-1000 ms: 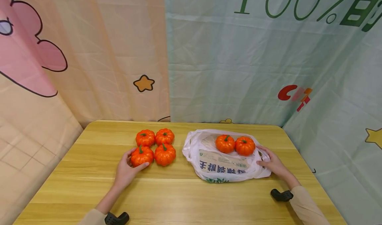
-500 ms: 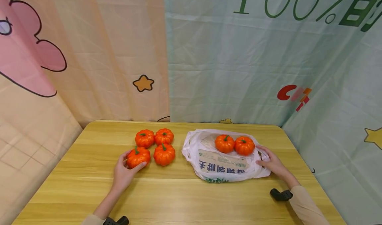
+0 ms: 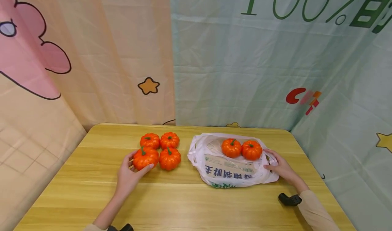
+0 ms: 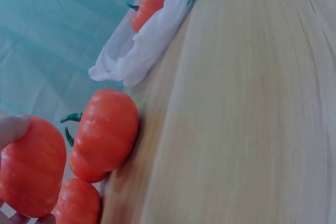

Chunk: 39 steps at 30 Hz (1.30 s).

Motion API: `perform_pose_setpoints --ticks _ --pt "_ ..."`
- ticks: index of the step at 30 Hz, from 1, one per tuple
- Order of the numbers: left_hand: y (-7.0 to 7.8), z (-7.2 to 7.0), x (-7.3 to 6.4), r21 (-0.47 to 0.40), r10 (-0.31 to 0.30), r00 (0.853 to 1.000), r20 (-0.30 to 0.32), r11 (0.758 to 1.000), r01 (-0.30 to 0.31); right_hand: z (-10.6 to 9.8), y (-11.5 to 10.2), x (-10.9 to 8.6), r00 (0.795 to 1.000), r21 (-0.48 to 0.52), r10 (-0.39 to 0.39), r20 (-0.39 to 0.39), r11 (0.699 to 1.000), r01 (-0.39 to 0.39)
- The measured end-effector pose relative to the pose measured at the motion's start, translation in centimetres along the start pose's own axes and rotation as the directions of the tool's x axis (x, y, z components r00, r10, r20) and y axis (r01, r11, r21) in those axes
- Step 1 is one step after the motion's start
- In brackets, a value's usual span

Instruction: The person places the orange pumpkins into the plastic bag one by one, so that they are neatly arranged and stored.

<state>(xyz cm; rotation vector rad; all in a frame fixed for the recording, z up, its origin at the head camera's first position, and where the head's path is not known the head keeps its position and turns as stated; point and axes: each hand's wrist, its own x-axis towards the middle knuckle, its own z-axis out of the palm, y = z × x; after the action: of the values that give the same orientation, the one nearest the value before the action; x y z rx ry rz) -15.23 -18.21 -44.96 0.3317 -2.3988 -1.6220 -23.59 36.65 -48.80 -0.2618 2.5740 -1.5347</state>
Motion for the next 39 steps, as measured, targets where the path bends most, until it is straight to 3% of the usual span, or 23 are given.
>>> perform_pose_setpoints --ticks 12,19,39 --pt "3.2 2.5 -1.1 -0.056 0.066 0.992 0.11 0.997 -0.06 0.0 0.3 0.1 1.0 -0.014 -0.009 -0.001 1.0 0.009" --pt "4.6 4.6 -1.8 -0.067 0.131 0.977 0.171 0.99 -0.121 0.0 0.4 0.0 1.0 -0.014 -0.003 0.002 1.0 0.003" --pt "6.5 11.6 -1.5 -0.211 0.197 0.953 0.231 0.966 -0.148 0.0 0.6 0.4 1.0 -0.009 -0.01 -0.021 1.0 0.01"
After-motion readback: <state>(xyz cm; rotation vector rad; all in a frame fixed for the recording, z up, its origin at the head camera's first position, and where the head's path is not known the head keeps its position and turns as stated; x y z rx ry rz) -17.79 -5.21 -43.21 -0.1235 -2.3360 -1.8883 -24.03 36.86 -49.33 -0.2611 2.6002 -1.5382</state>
